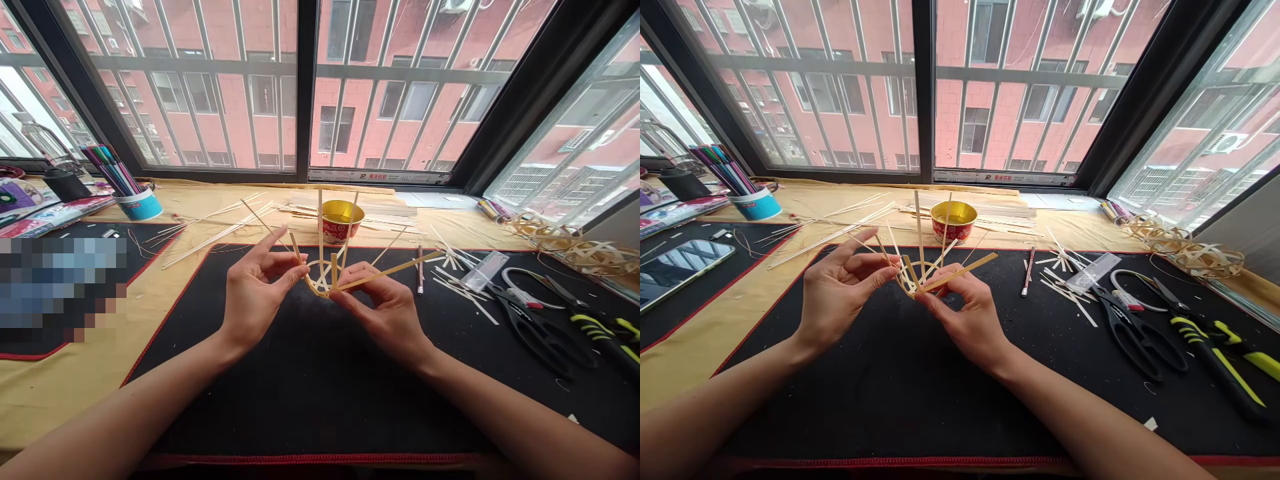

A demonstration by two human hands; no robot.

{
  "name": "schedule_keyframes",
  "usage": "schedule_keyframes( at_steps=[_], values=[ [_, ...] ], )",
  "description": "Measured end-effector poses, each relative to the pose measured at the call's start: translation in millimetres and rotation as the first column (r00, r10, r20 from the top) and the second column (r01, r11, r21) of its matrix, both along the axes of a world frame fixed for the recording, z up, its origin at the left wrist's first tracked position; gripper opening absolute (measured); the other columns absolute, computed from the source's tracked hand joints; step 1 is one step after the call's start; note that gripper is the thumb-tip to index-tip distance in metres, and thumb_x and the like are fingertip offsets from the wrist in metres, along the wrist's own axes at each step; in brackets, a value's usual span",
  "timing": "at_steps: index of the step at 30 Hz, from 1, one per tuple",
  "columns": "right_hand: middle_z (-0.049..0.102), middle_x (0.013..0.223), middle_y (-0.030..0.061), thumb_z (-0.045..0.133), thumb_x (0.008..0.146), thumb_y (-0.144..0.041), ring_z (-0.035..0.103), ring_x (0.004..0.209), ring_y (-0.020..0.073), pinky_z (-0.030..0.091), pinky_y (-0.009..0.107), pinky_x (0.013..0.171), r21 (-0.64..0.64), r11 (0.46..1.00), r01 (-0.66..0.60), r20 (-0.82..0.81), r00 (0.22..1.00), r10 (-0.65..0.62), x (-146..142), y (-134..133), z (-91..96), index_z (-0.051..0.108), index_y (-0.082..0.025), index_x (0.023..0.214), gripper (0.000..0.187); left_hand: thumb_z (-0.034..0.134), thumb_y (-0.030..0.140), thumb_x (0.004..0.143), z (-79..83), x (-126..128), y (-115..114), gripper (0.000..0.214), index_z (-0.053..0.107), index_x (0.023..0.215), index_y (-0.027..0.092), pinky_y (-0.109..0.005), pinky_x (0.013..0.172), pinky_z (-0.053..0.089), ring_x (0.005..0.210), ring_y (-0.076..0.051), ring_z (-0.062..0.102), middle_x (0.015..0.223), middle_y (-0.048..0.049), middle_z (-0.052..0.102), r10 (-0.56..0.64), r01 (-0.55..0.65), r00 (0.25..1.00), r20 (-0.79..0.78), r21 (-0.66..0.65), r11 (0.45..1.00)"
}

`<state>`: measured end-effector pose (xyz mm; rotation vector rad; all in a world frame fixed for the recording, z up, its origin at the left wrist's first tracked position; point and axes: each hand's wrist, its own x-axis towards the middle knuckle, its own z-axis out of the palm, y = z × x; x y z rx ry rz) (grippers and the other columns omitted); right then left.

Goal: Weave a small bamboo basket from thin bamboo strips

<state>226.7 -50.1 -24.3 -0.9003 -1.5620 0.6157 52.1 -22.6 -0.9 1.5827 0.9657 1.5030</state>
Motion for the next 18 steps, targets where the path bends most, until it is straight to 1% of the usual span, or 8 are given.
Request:
schedule_keyframes(
  at_steps=[2, 5, 8, 11, 15, 18],
  values=[
    [0.065, 0.079, 0.0032, 0.07, 0.078, -0.022, 0.058, 0.078, 0.0153, 0.049, 0.029, 0.073, 0.017, 1.0, 0.002, 0.006, 1.0, -0.002, 0.0, 0.1, -0.6, 0.068, -0.019, 0.073, 0.006, 0.075, 0.023, 0.073, -0.6, -0.6, -0.5, 0.052, 0.059, 0.122, 0.021, -0.031, 0.086, 0.057, 0.089, -0.019, 0.071, 0.087, -0.0014, 0.074, -0.009, 0.011, 0.999, -0.036, 0.058, 0.998],
    [0.064, 0.079, 0.0028, 0.069, 0.079, -0.02, 0.059, 0.079, 0.0151, 0.049, 0.028, 0.073, 0.016, 1.0, 0.002, 0.01, 1.0, -0.002, 0.5, 0.3, -1.1, 0.068, -0.019, 0.074, 0.005, 0.073, 0.022, 0.076, -2.4, -1.7, 0.1, 0.054, 0.056, 0.127, 0.022, -0.031, 0.088, 0.056, 0.09, -0.019, 0.07, 0.09, -0.0017, 0.074, -0.036, 0.046, 0.996, -0.079, 0.129, 0.991],
    [0.064, 0.078, 0.0028, 0.069, 0.079, -0.019, 0.059, 0.078, 0.0153, 0.049, 0.029, 0.073, 0.034, 0.999, -0.007, 0.035, 0.999, 0.005, 0.9, -0.2, -0.4, 0.068, -0.02, 0.076, 0.003, 0.072, 0.021, 0.077, -3.6, -2.3, 0.6, 0.052, 0.057, 0.127, 0.022, -0.031, 0.086, 0.057, 0.089, -0.019, 0.07, 0.094, -0.0035, 0.073, -0.051, 0.062, 0.995, -0.08, 0.145, 0.988],
    [0.064, 0.077, 0.0027, 0.069, 0.078, -0.019, 0.059, 0.077, 0.0155, 0.05, 0.03, 0.073, 0.053, 0.999, -0.005, 0.044, 0.999, 0.002, 0.4, -1.2, 1.3, 0.069, -0.02, 0.077, 0.002, 0.07, 0.022, 0.079, -3.6, -3.0, -0.6, 0.055, 0.053, 0.131, 0.024, -0.032, 0.086, 0.056, 0.09, -0.019, 0.07, 0.098, -0.0042, 0.073, -0.031, 0.047, 0.994, -0.101, 0.159, 0.986],
    [0.064, 0.077, 0.0031, 0.07, 0.078, -0.02, 0.06, 0.076, 0.0157, 0.051, 0.03, 0.072, 0.036, 0.999, -0.001, 0.047, 0.999, 0.0, -1.0, -2.0, 3.7, 0.069, -0.021, 0.077, 0.001, 0.068, 0.023, 0.081, -2.9, -4.5, -2.6, 0.061, 0.045, 0.137, 0.027, -0.033, 0.09, 0.053, 0.088, -0.017, 0.068, 0.099, -0.0023, 0.073, -0.005, 0.037, 0.984, -0.177, 0.182, 0.983],
    [0.064, 0.076, 0.0035, 0.069, 0.078, -0.023, 0.06, 0.075, 0.0163, 0.051, 0.031, 0.071, 0.024, 1.0, 0.002, 0.054, 0.999, -0.003, -1.7, -2.1, 4.6, 0.069, -0.021, 0.076, 0.003, 0.066, 0.021, 0.082, -2.9, -5.0, -2.2, 0.059, 0.046, 0.137, 0.028, -0.032, 0.093, 0.051, 0.086, -0.015, 0.066, 0.1, -0.0021, 0.072, 0.006, 0.048, 0.972, -0.236, 0.226, 0.973]
  ],
)
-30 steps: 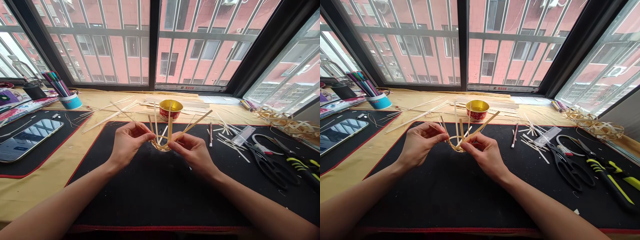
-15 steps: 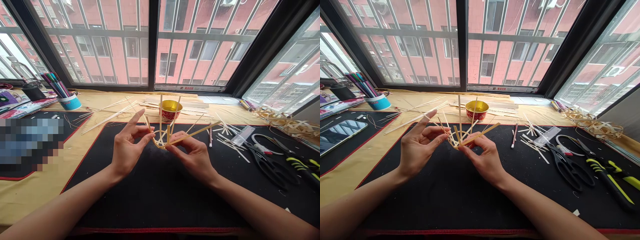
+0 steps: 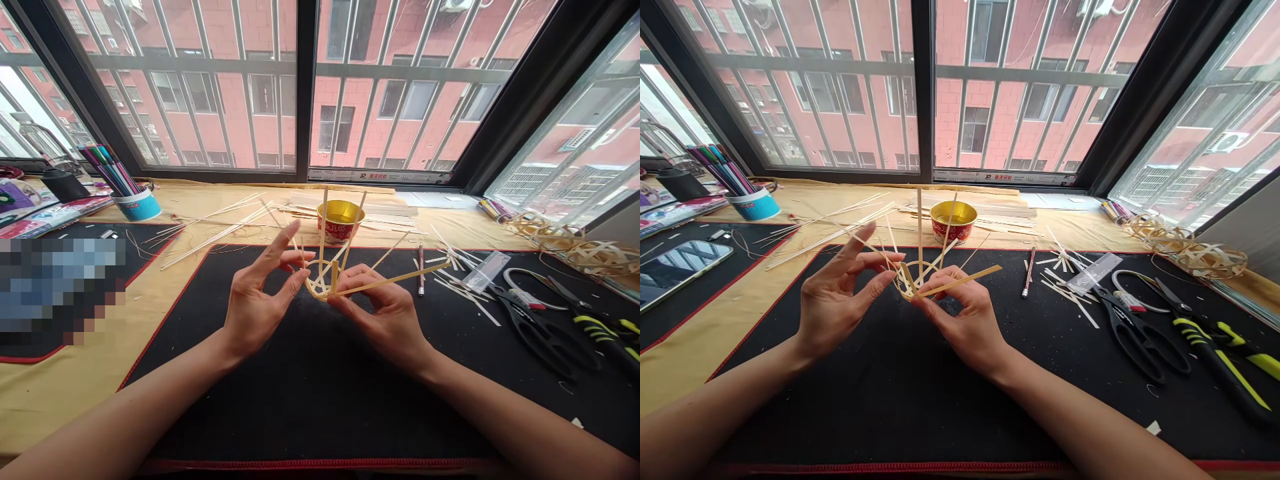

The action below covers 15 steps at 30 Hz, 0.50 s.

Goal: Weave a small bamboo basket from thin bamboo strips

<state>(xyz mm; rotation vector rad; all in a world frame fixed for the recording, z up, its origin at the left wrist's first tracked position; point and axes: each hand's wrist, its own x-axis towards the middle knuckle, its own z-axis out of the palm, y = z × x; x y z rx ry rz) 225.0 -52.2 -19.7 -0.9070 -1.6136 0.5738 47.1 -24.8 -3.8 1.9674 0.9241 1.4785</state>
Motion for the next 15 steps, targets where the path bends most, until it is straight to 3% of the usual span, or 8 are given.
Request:
schedule_keyframes(
  at_steps=[6, 15],
  values=[
    [0.065, 0.078, 0.0035, 0.07, 0.078, -0.023, 0.059, 0.076, 0.016, 0.051, 0.03, 0.072, -0.017, 1.0, -0.02, -0.026, 0.999, 0.019, 0.2, 0.6, -1.7, 0.069, -0.021, 0.076, 0.002, 0.063, 0.017, 0.084, -1.5, 0.7, 3.0, 0.054, 0.049, 0.135, 0.03, -0.036, 0.101, 0.043, 0.096, -0.016, 0.064, 0.095, -0.0012, 0.07, -0.069, 0.069, 0.997, 0.042, -0.004, 0.998],
    [0.064, 0.079, 0.0044, 0.068, 0.079, -0.025, 0.059, 0.077, 0.0165, 0.049, 0.03, 0.072, -0.08, 0.996, -0.03, -0.047, 0.999, 0.027, 0.2, -0.3, -2.5, 0.068, -0.019, 0.074, 0.008, 0.059, 0.019, 0.087, -4.9, -1.1, 6.4, 0.055, 0.044, 0.138, 0.03, -0.03, 0.085, 0.05, 0.084, -0.014, 0.062, 0.084, 0.0003, 0.066, -0.105, 0.105, 0.994, -0.018, -0.007, 0.994]
  ],
)
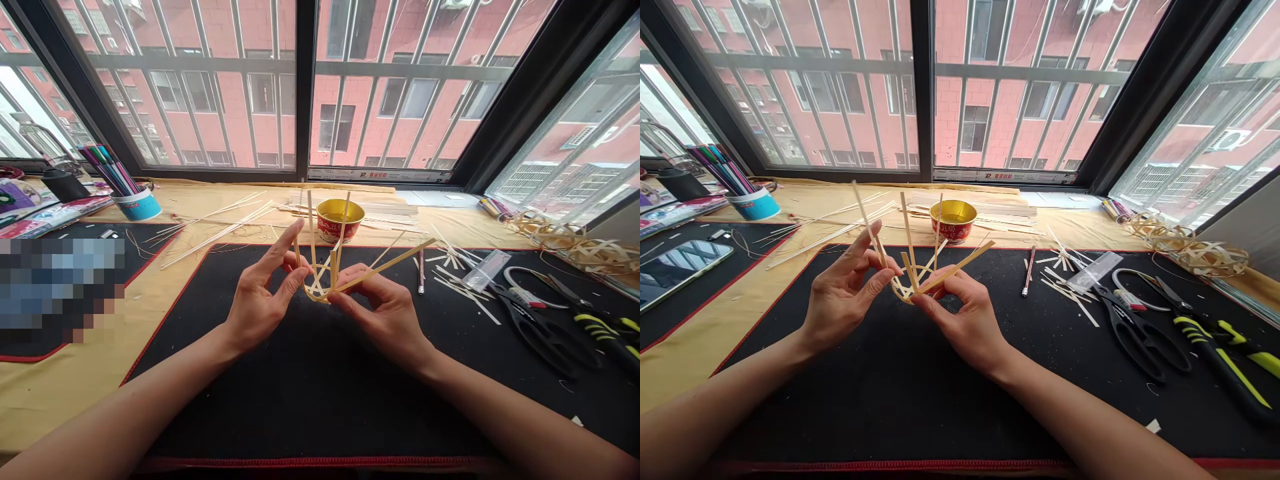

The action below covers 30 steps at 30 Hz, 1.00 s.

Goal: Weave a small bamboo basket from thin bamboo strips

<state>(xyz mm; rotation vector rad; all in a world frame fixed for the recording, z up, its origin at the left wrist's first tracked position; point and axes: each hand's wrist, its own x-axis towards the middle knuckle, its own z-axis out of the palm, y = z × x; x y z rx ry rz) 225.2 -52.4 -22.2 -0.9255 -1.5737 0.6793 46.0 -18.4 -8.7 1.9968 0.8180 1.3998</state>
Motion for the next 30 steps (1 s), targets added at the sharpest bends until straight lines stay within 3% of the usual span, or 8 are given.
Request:
schedule_keyframes(
  at_steps=[11, 14, 20, 24, 30],
  values=[
    [0.065, 0.08, 0.0044, 0.069, 0.079, -0.028, 0.06, 0.079, 0.0174, 0.05, 0.031, 0.072, 0.007, 0.997, 0.081, 0.014, 0.997, -0.081, 0.0, 1.6, -2.0, 0.067, -0.02, 0.074, 0.01, 0.066, 0.021, 0.082, -0.4, 4.0, -4.5, 0.038, 0.064, 0.12, 0.024, -0.035, 0.095, 0.052, 0.093, -0.018, 0.068, 0.103, -0.003, 0.072, 0.161, -0.162, 0.984, 0.076, 0.003, 0.987],
    [0.065, 0.079, 0.0041, 0.069, 0.079, -0.028, 0.06, 0.078, 0.0172, 0.05, 0.031, 0.072, 0.023, 0.994, 0.108, 0.026, 0.994, -0.109, 0.1, 1.9, -2.3, 0.067, -0.02, 0.074, 0.01, 0.068, 0.023, 0.08, -0.4, 5.1, -4.8, 0.037, 0.066, 0.116, 0.023, -0.032, 0.09, 0.055, 0.088, -0.017, 0.068, 0.103, -0.0035, 0.072, 0.205, -0.204, 0.974, 0.101, -0.025, 0.979],
    [0.065, 0.077, 0.0039, 0.069, 0.078, -0.022, 0.06, 0.078, 0.0171, 0.05, 0.032, 0.073, 0.147, 0.982, 0.119, 0.085, 0.988, -0.132, -3.3, 1.5, -1.8, 0.066, -0.021, 0.072, 0.006, 0.064, 0.018, 0.082, -1.5, 5.1, -4.9, 0.031, 0.068, 0.112, 0.025, -0.027, 0.077, 0.054, 0.077, -0.012, 0.061, 0.088, -0.0005, 0.061, 0.296, -0.294, 0.955, -0.001, 0.114, 0.949],
    [0.064, 0.076, 0.0035, 0.068, 0.078, -0.024, 0.06, 0.076, 0.0174, 0.05, 0.031, 0.068, 0.139, 0.978, 0.157, 0.11, 0.979, -0.173, -2.6, 1.5, -2.4, 0.061, -0.021, 0.065, 0.015, 0.062, 0.016, 0.082, 0.8, 4.4, -4.8, 0.034, 0.067, 0.115, 0.026, -0.025, 0.073, 0.051, 0.069, -0.011, 0.058, 0.077, 0.002, 0.058, 0.324, -0.31, 0.942, -0.083, 0.143, 0.94],
    [0.064, 0.078, 0.0039, 0.067, 0.079, -0.024, 0.06, 0.08, 0.0181, 0.05, 0.03, 0.067, 0.13, 0.976, 0.176, 0.115, 0.975, -0.191, -1.8, 2.4, -3.3, 0.059, -0.021, 0.064, 0.017, 0.061, 0.016, 0.082, 1.7, 5.2, -3.4, 0.016, 0.074, 0.087, 0.024, -0.024, 0.064, 0.048, 0.067, -0.013, 0.058, 0.074, -0.0004, 0.062, 0.332, -0.309, 0.937, -0.105, 0.194, 0.931]
  ],
)
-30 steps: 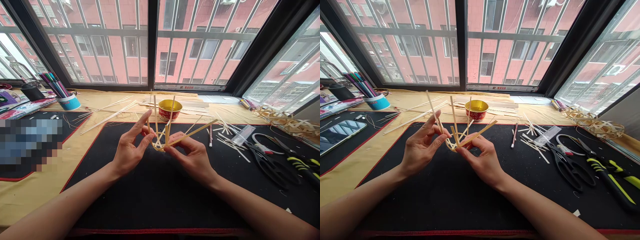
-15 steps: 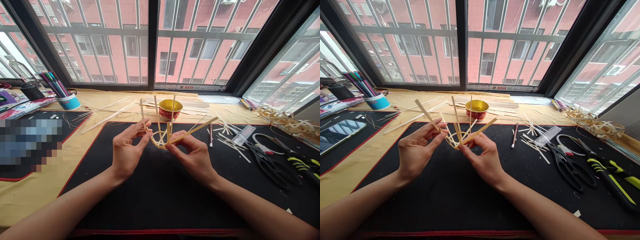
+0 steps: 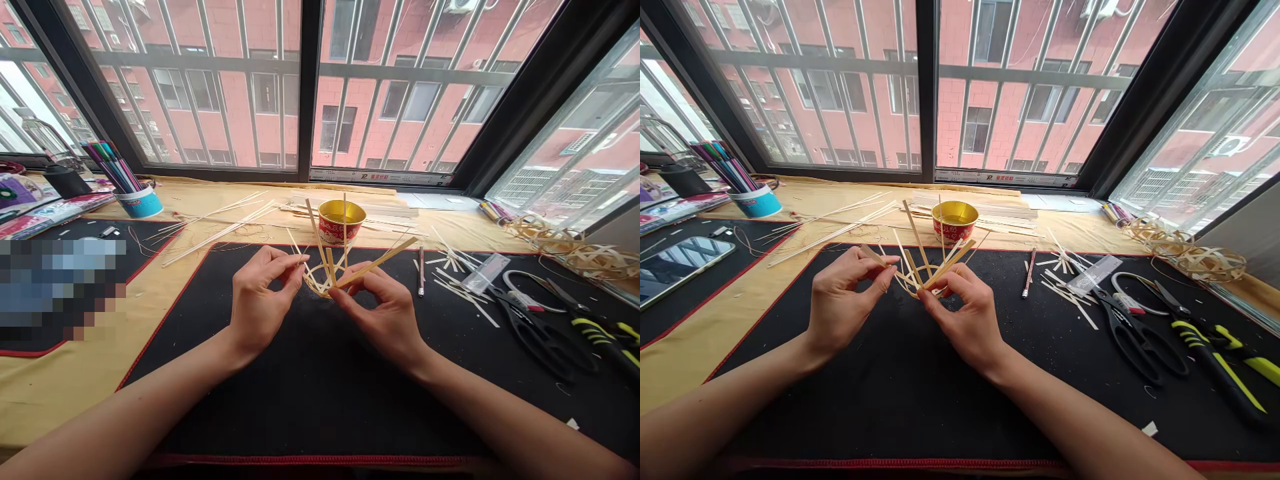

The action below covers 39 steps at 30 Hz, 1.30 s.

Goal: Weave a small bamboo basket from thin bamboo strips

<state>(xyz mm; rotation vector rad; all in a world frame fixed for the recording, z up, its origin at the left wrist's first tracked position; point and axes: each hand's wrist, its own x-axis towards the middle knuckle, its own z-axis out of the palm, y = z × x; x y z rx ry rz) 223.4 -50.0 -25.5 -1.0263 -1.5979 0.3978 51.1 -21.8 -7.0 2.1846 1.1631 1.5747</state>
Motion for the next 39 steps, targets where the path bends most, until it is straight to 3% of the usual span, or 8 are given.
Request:
schedule_keyframes(
  at_steps=[6, 12, 16, 27, 31, 34, 37, 39],
  values=[
    [0.063, 0.078, 0.0039, 0.068, 0.078, -0.024, 0.06, 0.081, 0.0182, 0.049, 0.029, 0.067, -0.025, 1.0, -0.016, -0.015, 1.0, 0.015, -0.2, 0.4, 0.9, 0.059, -0.02, 0.064, 0.017, 0.06, 0.014, 0.081, 0.8, 1.0, -2.5, 0.02, 0.072, 0.096, 0.02, -0.022, 0.063, 0.049, 0.064, -0.011, 0.057, 0.075, 0.0, 0.059, -0.076, 0.076, 0.997, -0.004, 0.003, 0.997],
    [0.063, 0.082, 0.0043, 0.069, 0.078, -0.033, 0.059, 0.073, 0.0151, 0.05, 0.029, 0.066, -0.185, 0.978, -0.094, -0.154, 0.986, 0.065, 5.5, 5.6, -1.6, 0.065, -0.018, 0.075, 0.016, 0.05, 0.011, 0.087, 7.8, -6.0, 0.1, 0.032, 0.067, 0.113, 0.02, -0.025, 0.08, 0.05, 0.091, -0.016, 0.061, 0.096, -0.0061, 0.061, -0.162, 0.168, 0.971, -0.177, 0.018, 0.986],
    [0.063, 0.079, 0.003, 0.072, 0.075, -0.037, 0.058, 0.071, 0.0142, 0.05, 0.028, 0.067, -0.265, 0.948, -0.177, -0.235, 0.965, 0.114, 6.5, 8.0, -4.0, 0.064, -0.018, 0.072, 0.021, 0.049, 0.011, 0.088, 7.3, -11.2, 4.1, 0.033, 0.068, 0.113, 0.022, -0.022, 0.07, 0.051, 0.076, -0.013, 0.062, 0.086, -0.0036, 0.064, -0.218, 0.221, 0.961, -0.171, 0.0, 0.975],
    [0.065, 0.073, 0.0003, 0.08, 0.064, -0.038, 0.057, 0.069, 0.0116, 0.047, 0.025, 0.067, -0.366, 0.851, -0.377, -0.548, 0.826, 0.131, 12.9, 17.1, 0.0, 0.068, -0.018, 0.071, 0.024, 0.048, 0.019, 0.093, 17.3, -17.0, 1.4, 0.039, 0.052, 0.132, 0.025, -0.023, 0.08, 0.051, 0.081, -0.012, 0.064, 0.092, -0.002, 0.07, -0.168, 0.183, 0.977, -0.133, 0.113, 0.977],
    [0.062, 0.07, -0.0008, 0.081, 0.062, -0.038, 0.053, 0.066, 0.01, 0.044, 0.024, 0.065, -0.37, 0.843, -0.391, -0.607, 0.788, 0.099, 15.0, 19.9, 0.0, 0.069, -0.018, 0.069, 0.024, 0.048, 0.021, 0.093, 18.8, -16.3, 0.0, 0.033, 0.057, 0.125, 0.024, -0.024, 0.076, 0.05, 0.074, -0.011, 0.062, 0.091, -0.002, 0.071, -0.109, 0.107, 0.994, 0.005, 0.12, 0.987],
    [0.059, 0.07, -0.001, 0.08, 0.064, -0.035, 0.05, 0.066, 0.0094, 0.044, 0.024, 0.064, -0.345, 0.843, -0.413, -0.665, 0.741, 0.091, 16.7, 21.1, 1.9, 0.068, -0.018, 0.068, 0.021, 0.052, 0.023, 0.091, 20.2, -16.8, 6.3, 0.027, 0.059, 0.117, 0.019, -0.023, 0.066, 0.05, 0.072, -0.011, 0.061, 0.088, -0.0035, 0.068, -0.016, 0.003, 0.965, 0.262, 0.051, 0.999],
    [0.056, 0.072, -0.0012, 0.079, 0.064, -0.032, 0.049, 0.066, 0.0092, 0.044, 0.023, 0.063, -0.3, 0.823, -0.482, -0.743, 0.659, 0.115, 18.1, 20.9, 6.5, 0.065, -0.018, 0.063, 0.02, 0.062, 0.024, 0.083, 21.1, -19.4, 16.6, 0.023, 0.061, 0.103, 0.013, -0.021, 0.056, 0.048, 0.068, -0.011, 0.061, 0.083, -0.0039, 0.066, 0.103, -0.018, 0.86, 0.499, -0.171, 0.985],
    [0.056, 0.074, -0.0016, 0.078, 0.063, -0.031, 0.05, 0.066, 0.009, 0.046, 0.024, 0.065, -0.282, 0.801, -0.528, -0.786, 0.606, 0.122, 19.1, 20.3, 9.6, 0.062, -0.018, 0.06, 0.021, 0.066, 0.024, 0.078, 21.2, -20.1, 20.4, 0.023, 0.063, 0.096, 0.01, -0.022, 0.055, 0.048, 0.066, -0.012, 0.061, 0.081, -0.0048, 0.066, 0.101, 0.133, 0.82, 0.563, -0.359, 0.924]
  ],
)
